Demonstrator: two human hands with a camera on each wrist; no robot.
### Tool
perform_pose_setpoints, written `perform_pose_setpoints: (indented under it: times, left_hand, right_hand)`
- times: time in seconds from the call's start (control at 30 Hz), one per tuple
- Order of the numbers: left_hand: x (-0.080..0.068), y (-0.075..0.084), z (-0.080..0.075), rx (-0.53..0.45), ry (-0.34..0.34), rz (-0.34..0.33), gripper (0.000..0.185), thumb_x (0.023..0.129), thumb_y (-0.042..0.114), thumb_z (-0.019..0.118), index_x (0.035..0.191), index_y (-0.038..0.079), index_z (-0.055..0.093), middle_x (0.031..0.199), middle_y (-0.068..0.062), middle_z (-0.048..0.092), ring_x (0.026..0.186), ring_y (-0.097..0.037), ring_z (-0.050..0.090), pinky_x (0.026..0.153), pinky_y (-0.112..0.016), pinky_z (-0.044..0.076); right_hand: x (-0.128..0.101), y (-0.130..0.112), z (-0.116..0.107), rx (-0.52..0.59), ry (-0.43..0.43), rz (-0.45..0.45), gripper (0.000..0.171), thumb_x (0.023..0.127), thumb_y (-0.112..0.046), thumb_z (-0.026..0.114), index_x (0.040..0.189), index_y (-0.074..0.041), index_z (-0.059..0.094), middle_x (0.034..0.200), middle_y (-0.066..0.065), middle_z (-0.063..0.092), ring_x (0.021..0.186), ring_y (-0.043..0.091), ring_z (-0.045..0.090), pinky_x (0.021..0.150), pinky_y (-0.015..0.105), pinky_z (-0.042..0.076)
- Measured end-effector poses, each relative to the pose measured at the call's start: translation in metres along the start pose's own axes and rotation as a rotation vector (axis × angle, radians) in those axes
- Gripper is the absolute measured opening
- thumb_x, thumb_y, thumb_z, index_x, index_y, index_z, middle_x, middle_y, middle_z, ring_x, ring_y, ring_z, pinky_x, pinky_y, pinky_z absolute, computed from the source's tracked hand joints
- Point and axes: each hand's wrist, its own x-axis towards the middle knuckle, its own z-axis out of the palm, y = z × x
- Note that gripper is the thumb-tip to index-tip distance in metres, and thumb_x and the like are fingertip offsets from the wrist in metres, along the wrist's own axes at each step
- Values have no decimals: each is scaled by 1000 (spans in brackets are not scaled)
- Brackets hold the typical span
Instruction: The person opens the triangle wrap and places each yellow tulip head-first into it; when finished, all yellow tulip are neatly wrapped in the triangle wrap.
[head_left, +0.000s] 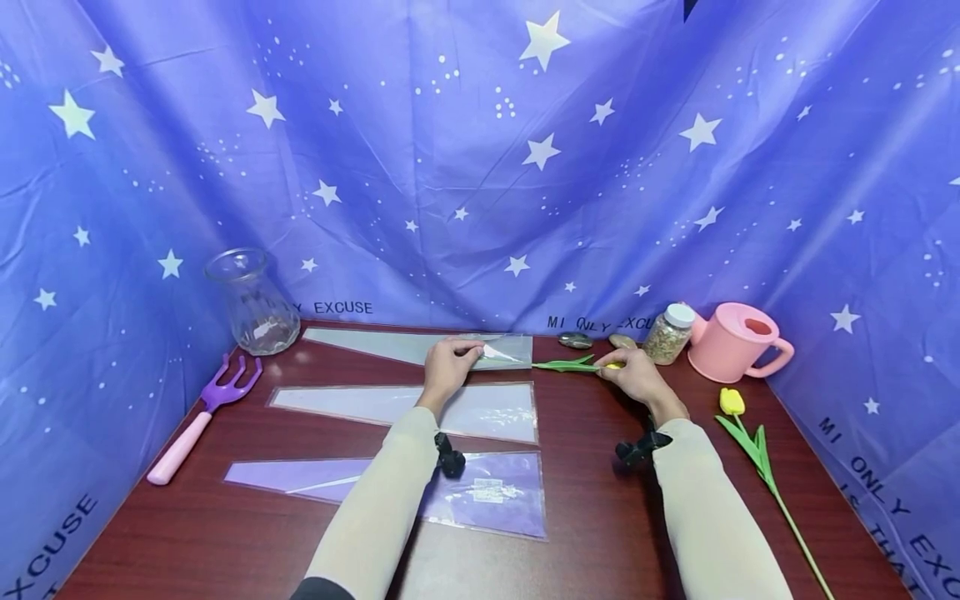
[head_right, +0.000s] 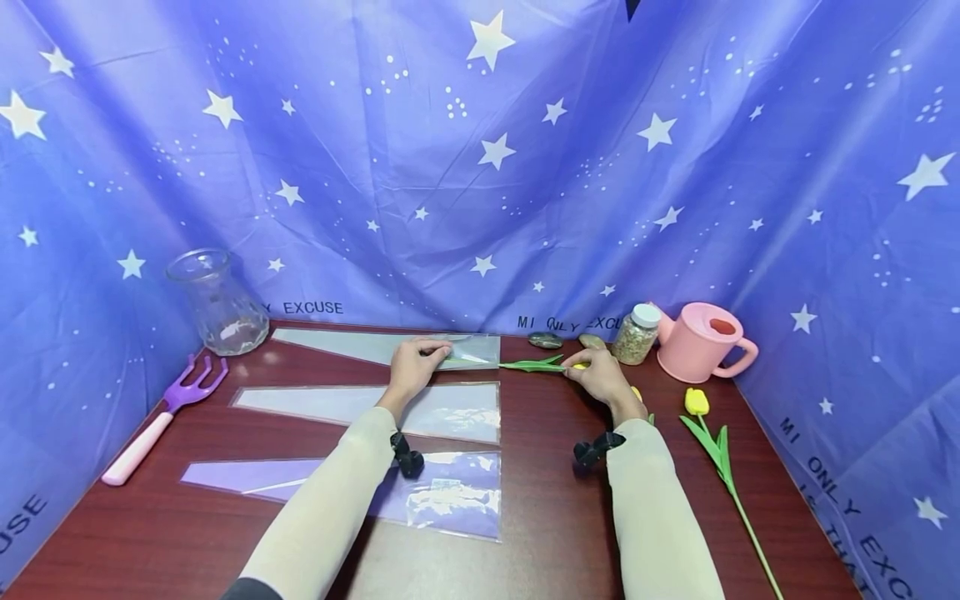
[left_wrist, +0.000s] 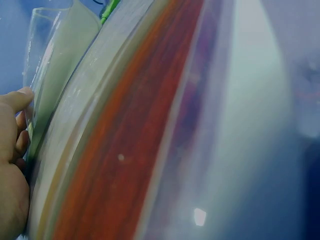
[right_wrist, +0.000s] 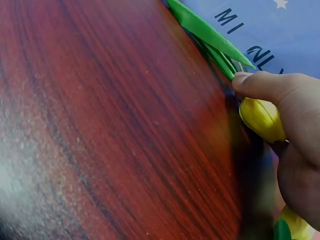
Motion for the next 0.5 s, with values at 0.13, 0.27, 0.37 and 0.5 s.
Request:
perform_pose_setpoints:
  times: [0.13, 0.27, 0.37, 0.5]
  left_hand:
    - [0, -1, 0, 4, -6, -3, 17, 94, 30, 77, 109, 24, 82, 124, -3, 75, 116, -24, 69, 103, -43, 53]
    - [0, -2, 1, 4, -12, 0, 17, 94, 31, 77, 109, 24, 82, 125, -3, 75, 123, -25, 67, 110, -43, 50]
    - [1, -1, 1, -7, -6, 1, 17, 93, 31, 77, 108, 24, 82, 125, -4, 75, 124, -26, 67, 111, -44, 49]
    - [1, 0, 0, -8, -4, 0, 16, 93, 30, 78, 108, 24, 83, 124, -4, 76, 123, -26, 67, 110, -44, 49]
  right_hand:
    - [-1, 1, 1, -34, -15, -16, 10, 94, -9, 72, 97, -2, 78, 119, 24, 70, 114, 35, 59, 92, 38, 46]
    - [-1, 0, 1, -55, -1, -25, 9, 96, -8, 70, 98, -2, 77, 123, 25, 69, 110, 34, 61, 91, 38, 46]
    - [0, -4, 0, -65, 35, -53, 9, 96, -7, 69, 98, -2, 76, 123, 27, 68, 109, 37, 61, 91, 41, 45]
    - [3, -12, 5, -74, 94, -128, 6, 94, -6, 71, 95, -3, 76, 107, 21, 71, 108, 36, 60, 94, 44, 43]
